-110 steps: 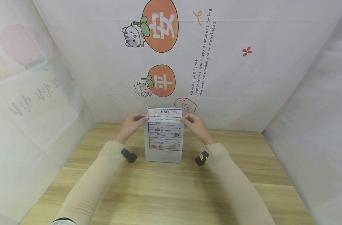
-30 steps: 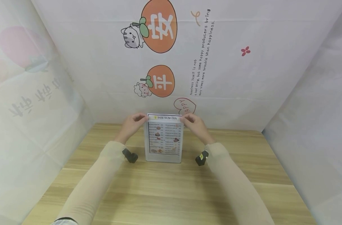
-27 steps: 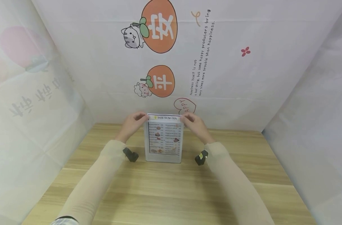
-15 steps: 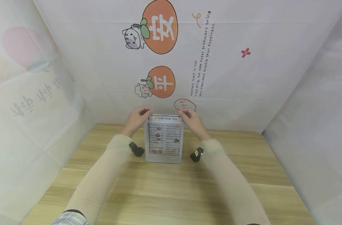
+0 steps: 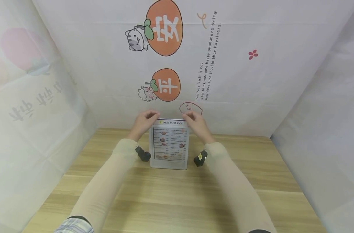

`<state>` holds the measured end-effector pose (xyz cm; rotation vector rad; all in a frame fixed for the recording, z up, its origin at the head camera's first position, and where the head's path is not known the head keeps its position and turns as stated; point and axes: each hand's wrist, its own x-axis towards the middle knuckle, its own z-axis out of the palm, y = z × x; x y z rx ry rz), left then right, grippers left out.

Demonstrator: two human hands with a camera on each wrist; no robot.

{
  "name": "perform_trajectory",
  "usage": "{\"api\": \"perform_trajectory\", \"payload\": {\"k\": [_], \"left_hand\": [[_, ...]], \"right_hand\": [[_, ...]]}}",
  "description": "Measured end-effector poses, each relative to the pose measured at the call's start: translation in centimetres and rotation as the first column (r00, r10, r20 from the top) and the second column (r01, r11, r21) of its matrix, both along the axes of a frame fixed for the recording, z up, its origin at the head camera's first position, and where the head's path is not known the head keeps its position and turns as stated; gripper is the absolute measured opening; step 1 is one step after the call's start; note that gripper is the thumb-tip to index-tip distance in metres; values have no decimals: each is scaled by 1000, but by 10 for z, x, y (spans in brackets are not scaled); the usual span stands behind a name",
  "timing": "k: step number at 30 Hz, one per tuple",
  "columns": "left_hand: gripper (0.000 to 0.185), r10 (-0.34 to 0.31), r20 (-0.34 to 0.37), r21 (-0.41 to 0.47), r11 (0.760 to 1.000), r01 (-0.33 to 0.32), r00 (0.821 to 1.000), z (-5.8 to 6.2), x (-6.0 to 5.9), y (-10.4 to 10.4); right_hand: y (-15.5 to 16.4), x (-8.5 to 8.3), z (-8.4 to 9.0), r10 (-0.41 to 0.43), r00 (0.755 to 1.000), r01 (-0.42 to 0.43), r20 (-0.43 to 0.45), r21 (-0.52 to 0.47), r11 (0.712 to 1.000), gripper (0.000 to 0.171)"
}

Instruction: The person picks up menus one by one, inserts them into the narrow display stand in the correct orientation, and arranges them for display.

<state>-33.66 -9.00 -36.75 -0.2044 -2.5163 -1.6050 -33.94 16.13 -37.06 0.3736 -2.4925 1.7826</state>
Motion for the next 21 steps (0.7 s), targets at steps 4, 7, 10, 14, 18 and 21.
{"api": "perform_trajectory", "payload": {"k": [4,7,10,14,18,21], "left_hand": [[33,5,4,3,1000,-5,1000,-1,0,-1],[32,4,9,4,1000,-4,1000,-2,1,-1],[30,0,15,10,1000,0,1000,-4,1,-2],[29,-15,16,18,1000,14,1000,-6,0,-3],[30,-30,15,16,999,30,999,-9,1,-4],[32,-38,15,6,999,38,999,-11,2,-4]], "right_hand": [[-1,0,-1,-2,1000,2,3,-4,1000,39],[-1,-1,-2,-3,1000,3,-2,1,1000,36],[0,-1,-4,1,1000,-1,-11,3,1000,35],[1,1,-5,10,1000,-10,-27,9,1000,35],[3,2,-8,31,999,-30,-40,18,999,35],[3,2,-11,49,998,-49,-44,11,999,36]]}}
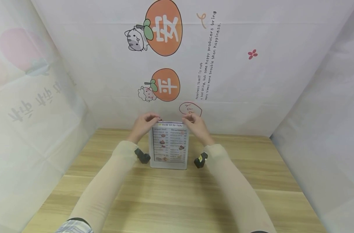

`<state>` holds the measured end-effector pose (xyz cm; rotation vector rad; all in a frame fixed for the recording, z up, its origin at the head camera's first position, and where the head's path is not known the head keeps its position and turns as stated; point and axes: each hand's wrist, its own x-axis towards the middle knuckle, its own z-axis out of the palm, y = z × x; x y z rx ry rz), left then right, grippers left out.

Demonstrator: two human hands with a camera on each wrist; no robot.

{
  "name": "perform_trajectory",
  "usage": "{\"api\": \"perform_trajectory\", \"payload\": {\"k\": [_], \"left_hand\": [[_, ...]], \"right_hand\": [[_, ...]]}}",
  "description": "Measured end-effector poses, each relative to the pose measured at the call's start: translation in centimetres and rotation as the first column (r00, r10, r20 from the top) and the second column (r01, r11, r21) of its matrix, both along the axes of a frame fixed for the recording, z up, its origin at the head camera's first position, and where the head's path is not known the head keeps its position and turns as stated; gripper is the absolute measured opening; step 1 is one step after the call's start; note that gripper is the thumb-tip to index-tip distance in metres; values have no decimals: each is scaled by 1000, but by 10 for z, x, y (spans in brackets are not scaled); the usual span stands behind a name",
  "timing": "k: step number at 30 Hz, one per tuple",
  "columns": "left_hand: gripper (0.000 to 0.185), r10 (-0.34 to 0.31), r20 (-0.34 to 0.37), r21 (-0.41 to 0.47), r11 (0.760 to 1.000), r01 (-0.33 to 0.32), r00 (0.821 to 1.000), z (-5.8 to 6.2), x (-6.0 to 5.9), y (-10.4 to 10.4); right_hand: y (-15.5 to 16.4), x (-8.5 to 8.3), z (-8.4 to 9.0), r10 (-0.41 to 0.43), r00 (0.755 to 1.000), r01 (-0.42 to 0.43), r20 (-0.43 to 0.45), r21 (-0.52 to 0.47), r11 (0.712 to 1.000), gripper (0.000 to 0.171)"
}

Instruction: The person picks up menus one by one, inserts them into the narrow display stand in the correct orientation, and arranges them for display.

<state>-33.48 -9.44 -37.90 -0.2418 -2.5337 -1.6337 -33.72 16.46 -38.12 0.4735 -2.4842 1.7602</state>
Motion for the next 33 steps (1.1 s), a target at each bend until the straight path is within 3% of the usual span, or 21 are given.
{"api": "perform_trajectory", "payload": {"k": [11,19,25,33], "left_hand": [[28,-19,5,20,1000,19,1000,-7,3,-1],[27,-21,25,43,999,20,999,-15,3,-3],[32,-26,10,50,998,26,1000,-17,4,-4],[31,-8,27,62,998,6,1000,-18,6,-3]], "right_hand": [[1,0,-6,28,1000,-28,4,-14,1000,34],[1,2,-10,8,999,-9,36,29,1000,40],[-1,4,-12,10,999,-10,45,2,1000,35],[1,4,-18,48,994,-43,100,-51,998,42]]}}
